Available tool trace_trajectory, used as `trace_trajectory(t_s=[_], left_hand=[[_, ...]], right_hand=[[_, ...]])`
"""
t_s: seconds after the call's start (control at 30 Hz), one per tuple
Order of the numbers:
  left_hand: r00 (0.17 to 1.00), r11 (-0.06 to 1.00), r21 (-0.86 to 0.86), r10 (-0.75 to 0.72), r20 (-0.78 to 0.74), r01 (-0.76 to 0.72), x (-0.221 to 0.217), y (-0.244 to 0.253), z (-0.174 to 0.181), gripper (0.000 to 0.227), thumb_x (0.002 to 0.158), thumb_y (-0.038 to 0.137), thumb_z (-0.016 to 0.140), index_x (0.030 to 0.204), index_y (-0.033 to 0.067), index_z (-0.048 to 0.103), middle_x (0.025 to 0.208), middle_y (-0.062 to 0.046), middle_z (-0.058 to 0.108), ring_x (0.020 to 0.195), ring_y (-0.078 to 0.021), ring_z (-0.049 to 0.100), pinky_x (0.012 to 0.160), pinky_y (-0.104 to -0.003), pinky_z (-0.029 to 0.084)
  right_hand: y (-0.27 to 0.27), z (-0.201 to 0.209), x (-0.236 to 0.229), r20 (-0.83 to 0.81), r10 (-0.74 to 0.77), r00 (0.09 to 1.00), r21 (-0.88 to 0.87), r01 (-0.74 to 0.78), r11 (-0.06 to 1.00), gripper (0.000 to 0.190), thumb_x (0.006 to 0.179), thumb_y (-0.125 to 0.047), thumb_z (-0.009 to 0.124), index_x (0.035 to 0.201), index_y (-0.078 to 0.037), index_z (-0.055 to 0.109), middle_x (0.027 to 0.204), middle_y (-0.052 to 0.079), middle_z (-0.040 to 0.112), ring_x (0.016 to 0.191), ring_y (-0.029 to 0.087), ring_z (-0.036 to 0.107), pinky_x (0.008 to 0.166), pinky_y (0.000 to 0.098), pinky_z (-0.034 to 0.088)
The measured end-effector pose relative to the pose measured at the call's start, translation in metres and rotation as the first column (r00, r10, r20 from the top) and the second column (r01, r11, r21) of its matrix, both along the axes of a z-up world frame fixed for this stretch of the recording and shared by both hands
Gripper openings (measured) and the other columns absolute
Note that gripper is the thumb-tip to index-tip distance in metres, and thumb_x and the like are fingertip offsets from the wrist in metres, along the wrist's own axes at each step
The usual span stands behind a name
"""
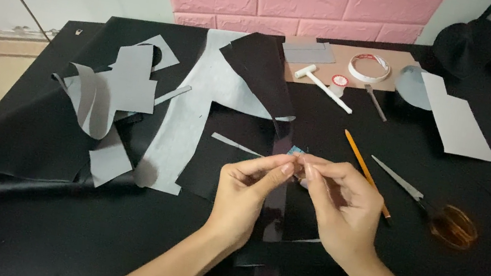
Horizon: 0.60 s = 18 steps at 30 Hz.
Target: The person is preparing leather scraps by smoothing edges with a tool, cutting a piece with scissors, and then manipulating thread.
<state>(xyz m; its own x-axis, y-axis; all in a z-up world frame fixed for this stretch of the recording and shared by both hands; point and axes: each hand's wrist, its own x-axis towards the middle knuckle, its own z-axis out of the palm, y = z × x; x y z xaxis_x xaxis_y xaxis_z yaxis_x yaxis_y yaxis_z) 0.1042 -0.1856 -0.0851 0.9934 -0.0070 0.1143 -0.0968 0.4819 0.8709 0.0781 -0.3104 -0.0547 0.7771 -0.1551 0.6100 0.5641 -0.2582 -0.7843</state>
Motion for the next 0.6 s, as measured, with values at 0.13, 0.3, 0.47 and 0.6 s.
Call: trace_trajectory(t_s=[0.13, 0.3, 0.47, 0.6], left_hand=[[0.997, 0.999, -0.02, -0.033, -0.075, 0.032, -0.011, 0.004, 0.023, 0.026, 0.085, 0.0, 0.079, 0.11, -0.0064, 0.077, 0.091, -0.02, 0.081, 0.085, -0.0197, 0.078, 0.082, -0.03, 0.061], [0.983, 0.99, -0.111, -0.099, -0.151, 0.083, -0.006, 0.003, 0.013, 0.03, 0.087, 0.001, 0.077, 0.115, -0.009, 0.074, 0.092, -0.021, 0.08, 0.08, -0.0184, 0.076, 0.081, -0.029, 0.06], [0.979, 0.985, -0.131, -0.132, -0.158, 0.112, -0.006, 0.003, 0.013, 0.028, 0.087, 0.002, 0.077, 0.114, -0.0087, 0.075, 0.088, -0.02, 0.079, 0.074, -0.0177, 0.076, 0.078, -0.027, 0.06], [0.979, 0.984, -0.13, -0.141, -0.15, 0.122, -0.005, 0.003, 0.011, 0.028, 0.087, 0.002, 0.077, 0.114, -0.0081, 0.074, 0.089, -0.021, 0.08, 0.074, -0.019, 0.076, 0.078, -0.028, 0.059]], right_hand=[[0.002, 0.009, -0.006, 0.016, -0.013, 1.0, -0.043, 0.013, 0.999, 0.012, 0.089, 0.003, 0.066, 0.097, 0.007, 0.074, 0.089, 0.023, 0.079, 0.077, 0.031, 0.08, 0.066, 0.0372, 0.063], [-0.002, 0.001, 0.0, 0.02, -0.002, 1.0, -0.033, 0.003, 0.999, 0.009, 0.088, 0.005, 0.067, 0.092, 0.007, 0.074, 0.087, 0.025, 0.078, 0.076, 0.035, 0.079, 0.065, 0.0394, 0.064], [-0.002, 0.005, -0.002, 0.011, -0.011, 1.0, -0.061, 0.012, 0.998, 0.008, 0.088, 0.006, 0.067, 0.091, 0.006, 0.075, 0.089, 0.024, 0.079, 0.081, 0.035, 0.079, 0.065, 0.0408, 0.064], [0.0, 0.007, -0.004, 0.009, -0.008, 1.0, -0.024, 0.009, 1.0, 0.007, 0.088, 0.005, 0.068, 0.09, 0.007, 0.075, 0.089, 0.024, 0.079, 0.08, 0.032, 0.079, 0.068, 0.0411, 0.064]])
